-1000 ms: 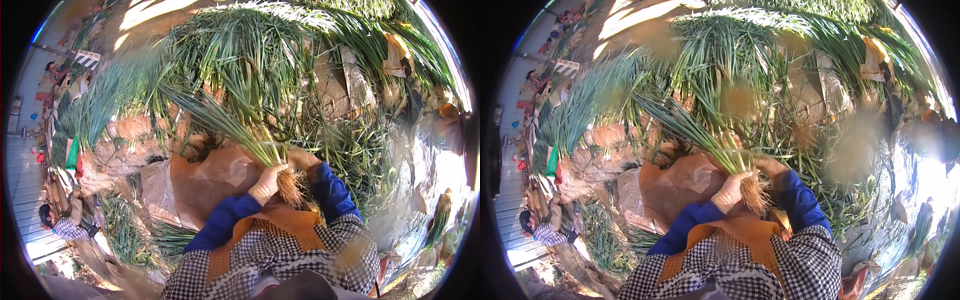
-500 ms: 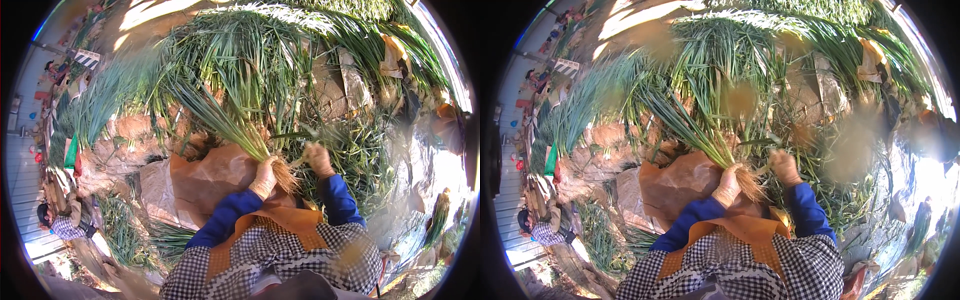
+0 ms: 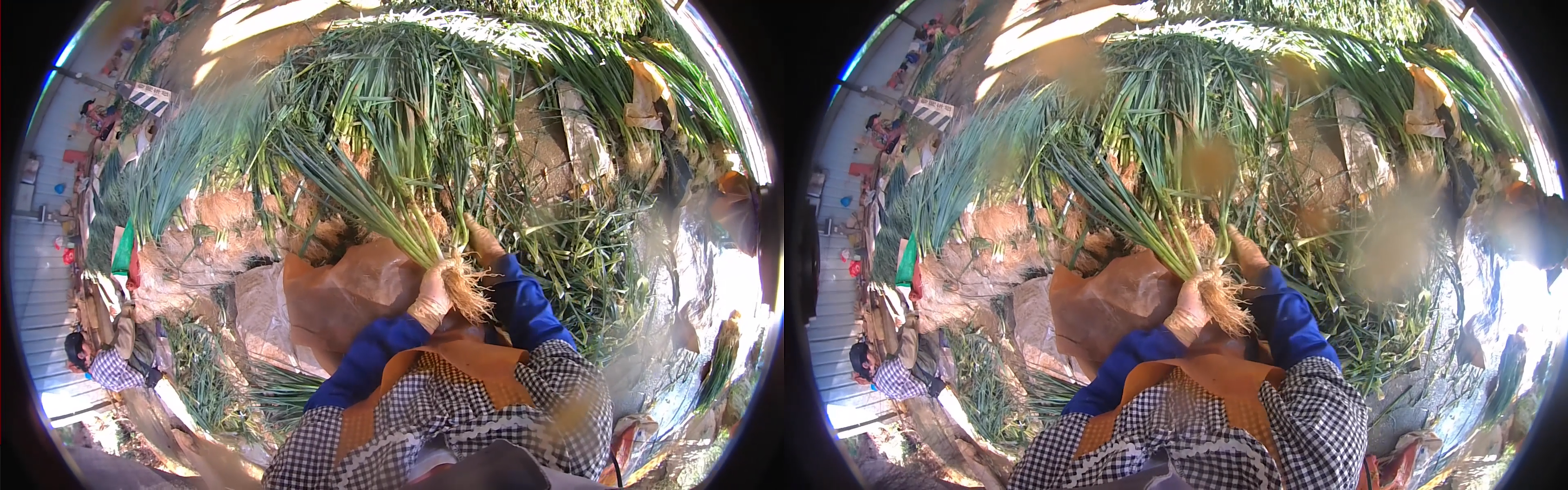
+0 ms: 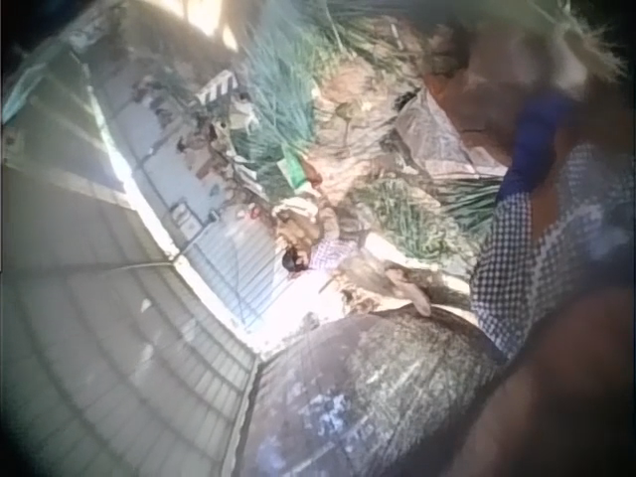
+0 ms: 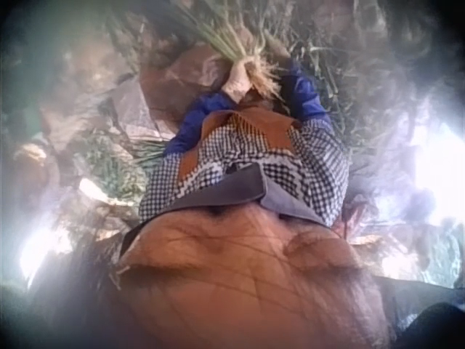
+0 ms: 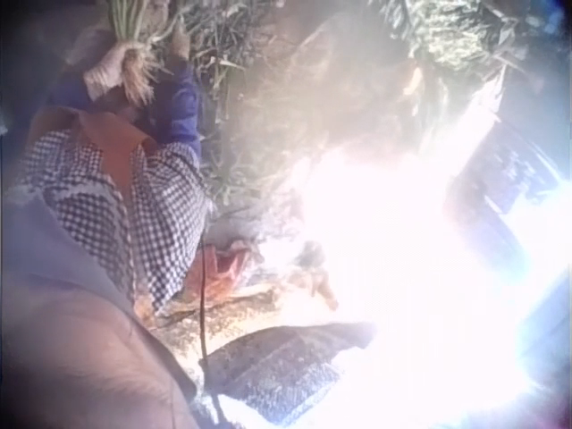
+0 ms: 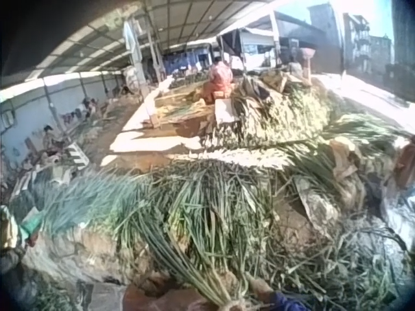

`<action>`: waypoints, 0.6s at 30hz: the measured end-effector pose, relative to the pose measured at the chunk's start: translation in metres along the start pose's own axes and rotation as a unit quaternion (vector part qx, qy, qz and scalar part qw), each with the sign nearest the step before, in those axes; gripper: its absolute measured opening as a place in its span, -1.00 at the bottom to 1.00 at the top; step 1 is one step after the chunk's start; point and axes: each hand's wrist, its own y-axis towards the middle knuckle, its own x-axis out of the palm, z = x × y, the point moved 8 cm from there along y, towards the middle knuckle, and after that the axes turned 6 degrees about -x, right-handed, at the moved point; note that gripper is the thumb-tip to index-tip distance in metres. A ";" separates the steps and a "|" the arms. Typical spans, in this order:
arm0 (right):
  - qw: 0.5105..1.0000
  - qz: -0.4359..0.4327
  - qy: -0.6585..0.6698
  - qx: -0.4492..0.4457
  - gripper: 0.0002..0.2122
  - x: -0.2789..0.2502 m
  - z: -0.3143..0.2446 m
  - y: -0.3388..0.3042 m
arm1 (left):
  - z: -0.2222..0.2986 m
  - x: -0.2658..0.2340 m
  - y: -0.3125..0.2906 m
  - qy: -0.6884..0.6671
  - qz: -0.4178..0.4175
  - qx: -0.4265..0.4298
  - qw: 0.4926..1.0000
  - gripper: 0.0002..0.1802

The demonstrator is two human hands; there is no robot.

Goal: The person pulls green stalks from sacks, removes outer layers by hand, and piles the cleaned stalks together.

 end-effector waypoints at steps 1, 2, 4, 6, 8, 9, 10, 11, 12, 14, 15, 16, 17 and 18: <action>0.987 0.008 0.109 -0.118 -0.69 0.015 -0.003 0.003 | 0.000 -0.001 0.000 0.001 0.006 0.014 1.000 -0.82; 0.988 -0.014 -0.017 -0.155 -0.78 0.013 -0.004 -0.002 | 0.000 -0.002 0.001 0.002 0.012 0.028 1.000 -0.82; 0.961 -0.164 0.218 -0.039 -0.80 0.015 0.038 -0.009 | 0.000 0.003 0.004 0.012 0.008 0.050 0.999 -0.81; 0.906 -0.194 -0.356 -0.119 -0.76 0.014 0.037 -0.068 | 0.012 -0.014 0.005 0.013 -0.007 0.093 0.996 -0.82; 0.482 -0.338 -0.805 -0.070 -0.69 -0.025 0.038 -0.102 | 0.007 -0.012 0.003 0.014 0.029 0.068 0.997 -0.83; 0.517 -0.210 -0.830 0.011 -0.67 -0.071 0.021 -0.094 | 0.009 -0.004 -0.001 0.060 0.041 0.094 0.993 -0.81; 0.535 -0.079 -0.836 0.086 -0.65 -0.102 -0.005 -0.088 | 0.013 0.001 -0.002 0.104 0.052 0.126 0.985 -0.80; 0.588 -0.023 -0.809 -0.003 -0.63 -0.095 -0.027 -0.077 | 0.013 -0.004 0.000 0.111 0.061 0.161 0.979 -0.79; 0.633 0.028 -0.769 -0.090 -0.62 -0.076 -0.056 -0.071 | 0.010 -0.005 0.002 0.108 0.061 0.161 0.979 -0.79; 0.751 0.076 -0.637 -0.158 -0.54 -0.033 -0.094 -0.047 | 0.007 -0.004 0.004 0.156 0.052 0.164 0.973 -0.80; 0.718 0.053 -0.674 -0.168 -0.53 -0.026 -0.092 -0.025 | 0.005 0.002 0.005 0.209 0.047 0.163 0.963 -0.82; 0.681 0.017 -0.714 -0.162 -0.55 -0.002 -0.089 -0.007 | 0.009 -0.016 0.014 0.213 0.054 0.203 0.954 -0.83; 0.643 -0.011 -0.750 -0.152 -0.57 0.010 -0.085 0.009 | 0.007 -0.024 0.019 0.214 0.067 0.191 0.956 -0.85; 0.601 -0.041 -0.788 -0.123 -0.62 0.025 -0.082 0.018 | 0.008 -0.032 0.021 0.213 0.083 0.184 0.956 -0.87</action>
